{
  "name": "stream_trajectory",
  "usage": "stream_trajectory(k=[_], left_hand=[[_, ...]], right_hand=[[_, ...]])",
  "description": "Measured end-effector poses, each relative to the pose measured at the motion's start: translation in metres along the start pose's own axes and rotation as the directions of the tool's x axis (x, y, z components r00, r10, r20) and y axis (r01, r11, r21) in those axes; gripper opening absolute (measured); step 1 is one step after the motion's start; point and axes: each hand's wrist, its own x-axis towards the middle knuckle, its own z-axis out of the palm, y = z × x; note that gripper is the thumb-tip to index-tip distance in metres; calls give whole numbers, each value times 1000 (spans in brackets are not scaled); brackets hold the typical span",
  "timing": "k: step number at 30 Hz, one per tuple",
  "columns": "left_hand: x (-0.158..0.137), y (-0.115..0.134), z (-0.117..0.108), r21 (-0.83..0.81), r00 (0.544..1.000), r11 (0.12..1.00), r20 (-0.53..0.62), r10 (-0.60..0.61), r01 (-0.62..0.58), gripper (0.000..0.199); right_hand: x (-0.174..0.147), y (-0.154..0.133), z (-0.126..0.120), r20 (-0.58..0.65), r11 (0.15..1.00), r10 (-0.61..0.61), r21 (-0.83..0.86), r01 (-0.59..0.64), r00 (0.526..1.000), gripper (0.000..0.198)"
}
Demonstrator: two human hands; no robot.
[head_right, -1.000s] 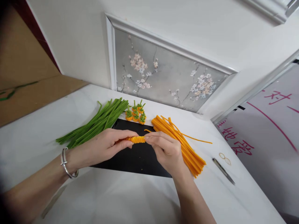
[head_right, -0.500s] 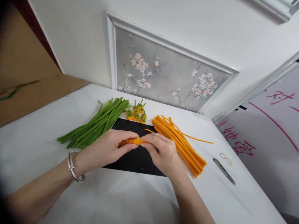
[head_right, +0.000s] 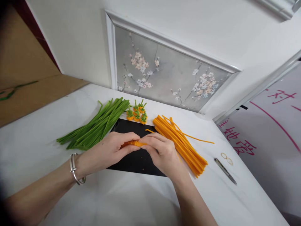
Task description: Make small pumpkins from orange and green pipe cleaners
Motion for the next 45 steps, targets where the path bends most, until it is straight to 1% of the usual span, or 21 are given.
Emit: stream_trajectory(k=[2,4,6,7,10,11,13,16,19,22,26,28,31,34,37,39,41,45], left_hand=[[0,-1,0,6,1000,1000,8,-9,9,14],[0,-1,0,22,1000,1000,-5,-15,15,12],[-1,0,0,38,999,999,-27,-25,26,16],[-1,1,0,39,999,999,-35,-33,34,20],[-2,1,-3,12,998,998,-43,-55,55,32],[-2,1,-5,-4,998,999,-45,-54,54,36],[-2,-2,-10,-31,997,998,-59,-52,50,40],[-2,-5,-16,-87,991,992,-93,-98,90,32],[-1,-7,-17,-96,990,992,-109,-90,80,25],[0,-4,-16,-4,995,999,-95,-37,37,19],[0,-2,-16,95,1000,995,1,-19,19,21],[-1,-3,-15,137,1000,991,4,-14,14,20],[-1,-5,-11,180,1000,984,-24,15,-10,19],[0,-5,-7,173,998,985,-58,16,-6,17],[1,-3,-4,140,992,990,-123,-12,30,11],[2,-2,-3,132,989,990,-146,-36,55,8],[2,-1,-3,122,989,990,-137,-58,75,8],[1,-3,-3,79,996,995,-71,-61,67,13]], right_hand=[[-1,4,-2,13,999,33,13,-33,999,21],[-3,7,-5,18,994,99,52,-99,995,31],[-4,8,-8,5,984,161,78,-161,987,40],[-5,8,-9,-3,982,174,73,-174,985,38],[-4,5,-11,-16,985,171,18,-170,985,18],[-4,4,-11,-27,985,173,12,-173,985,14],[-4,4,-13,-73,979,203,33,-201,976,12],[-6,9,-17,-130,959,274,112,-261,953,12],[-8,14,-18,-116,939,312,191,-287,943,12],[-8,16,-17,-112,939,300,208,-273,947,13],[-7,14,-15,-125,972,227,99,-215,966,11],[-6,12,-15,-117,981,192,54,-187,974,11],[-4,10,-13,-86,988,153,21,-152,984,12],[-4,10,-10,-69,989,148,8,-147,987,13],[-5,11,-9,-67,984,175,19,-174,982,13],[-5,12,-9,-66,982,189,23,-187,980,13],[-5,12,-9,-59,982,190,21,-189,980,13],[-4,11,-9,-67,985,173,6,-173,983,13]])
